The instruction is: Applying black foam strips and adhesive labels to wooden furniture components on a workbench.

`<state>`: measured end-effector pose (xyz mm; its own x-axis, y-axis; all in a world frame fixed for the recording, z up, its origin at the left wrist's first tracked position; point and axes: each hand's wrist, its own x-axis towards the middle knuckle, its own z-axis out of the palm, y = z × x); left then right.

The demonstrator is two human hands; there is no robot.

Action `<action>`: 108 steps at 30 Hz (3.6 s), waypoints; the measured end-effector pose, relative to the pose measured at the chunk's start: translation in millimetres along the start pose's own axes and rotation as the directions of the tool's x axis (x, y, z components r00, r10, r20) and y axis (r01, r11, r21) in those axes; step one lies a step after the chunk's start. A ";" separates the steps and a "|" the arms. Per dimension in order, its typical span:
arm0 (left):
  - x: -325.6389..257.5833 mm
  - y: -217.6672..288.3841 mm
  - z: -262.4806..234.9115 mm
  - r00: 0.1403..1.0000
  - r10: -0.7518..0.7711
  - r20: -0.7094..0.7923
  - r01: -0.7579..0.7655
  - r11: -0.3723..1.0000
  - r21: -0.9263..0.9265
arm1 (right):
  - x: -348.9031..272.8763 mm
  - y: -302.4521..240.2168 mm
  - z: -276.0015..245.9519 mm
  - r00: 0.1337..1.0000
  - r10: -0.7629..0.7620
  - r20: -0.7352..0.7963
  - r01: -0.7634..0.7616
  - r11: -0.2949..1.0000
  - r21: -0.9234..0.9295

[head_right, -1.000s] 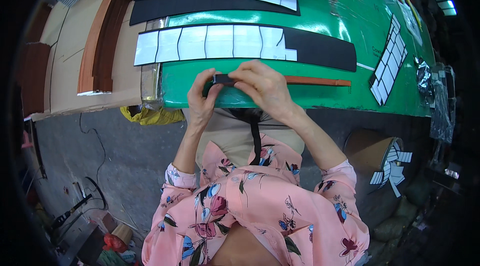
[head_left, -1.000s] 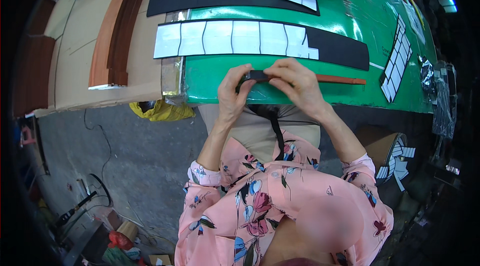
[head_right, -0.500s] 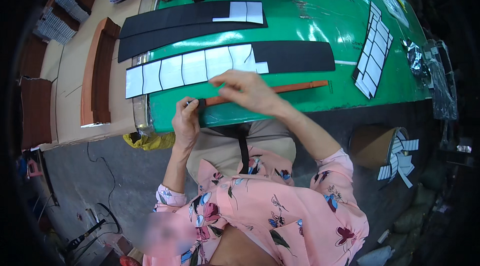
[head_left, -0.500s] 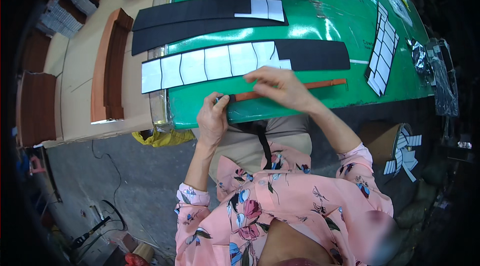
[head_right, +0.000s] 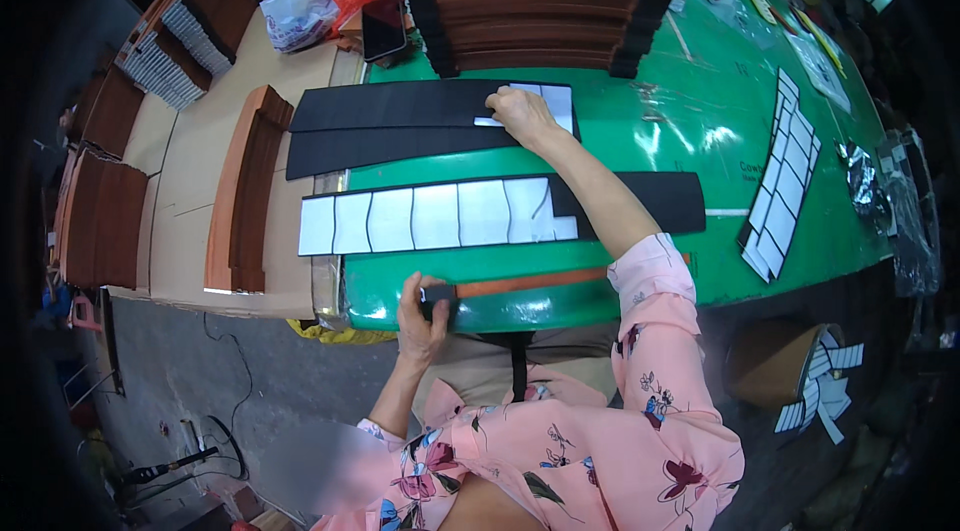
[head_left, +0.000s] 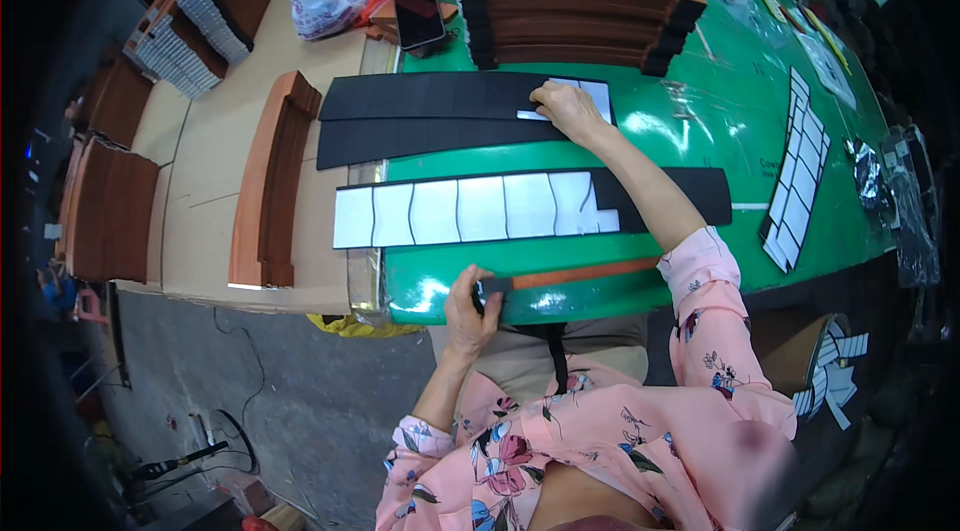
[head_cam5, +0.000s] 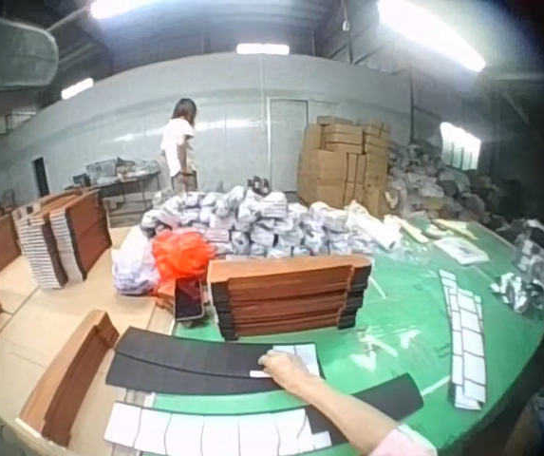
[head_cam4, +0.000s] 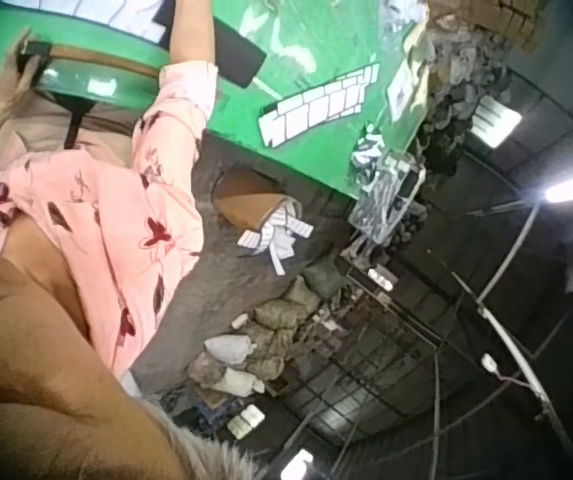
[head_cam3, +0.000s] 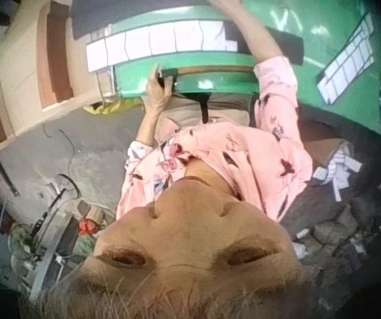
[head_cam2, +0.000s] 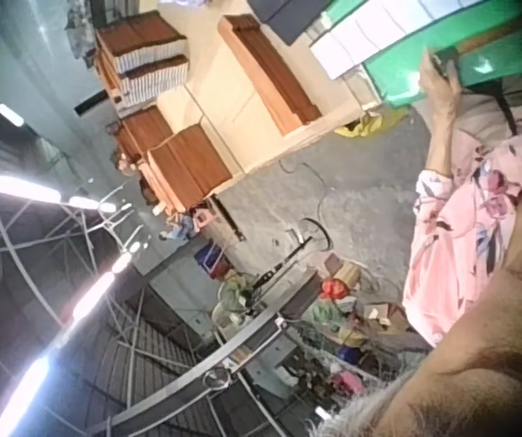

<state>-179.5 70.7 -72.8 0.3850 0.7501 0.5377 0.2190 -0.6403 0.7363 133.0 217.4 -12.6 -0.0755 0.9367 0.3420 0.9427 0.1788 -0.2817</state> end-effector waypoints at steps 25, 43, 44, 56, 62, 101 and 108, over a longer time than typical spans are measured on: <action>3.0 15.4 -9.7 0.998 -0.036 -0.057 0.041 0.995 0.091 | 13.5 -2.3 28.8 0.927 -0.374 0.025 0.359 0.866 -0.348; 2.9 16.2 -11.6 0.998 -0.022 -0.063 0.029 0.994 0.108 | 12.6 -6.5 28.2 0.938 -0.340 0.069 0.342 0.873 -0.347; 2.9 15.9 -11.3 0.997 -0.001 -0.078 0.010 0.994 0.109 | 10.6 -7.0 28.9 0.938 -0.337 0.077 0.342 0.873 -0.347; 2.5 16.8 -8.9 0.997 -0.013 -0.075 0.023 0.990 0.138 | 18.8 14.2 21.5 0.998 0.048 -0.046 -0.052 0.992 -0.111; 8.6 14.8 -13.0 0.991 -0.129 -0.025 0.130 0.990 0.047 | -22.2 0.1 -18.5 0.806 0.447 0.388 -0.570 0.412 0.710; 57.5 119.1 117.4 0.962 -0.019 0.273 -0.077 0.940 0.333 | -252.2 -55.4 -126.9 0.905 0.422 0.046 -0.382 0.763 0.521; 57.9 115.2 122.1 0.971 -0.080 0.226 0.013 0.959 0.284 | -249.8 -50.4 -116.9 0.969 0.243 -0.038 -0.216 0.915 0.342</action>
<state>-22.5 20.1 -7.0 0.5592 0.7418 0.3701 0.4692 -0.6513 0.5964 142.3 -60.7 21.0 0.1687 0.9398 0.2971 0.7673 0.0640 -0.6381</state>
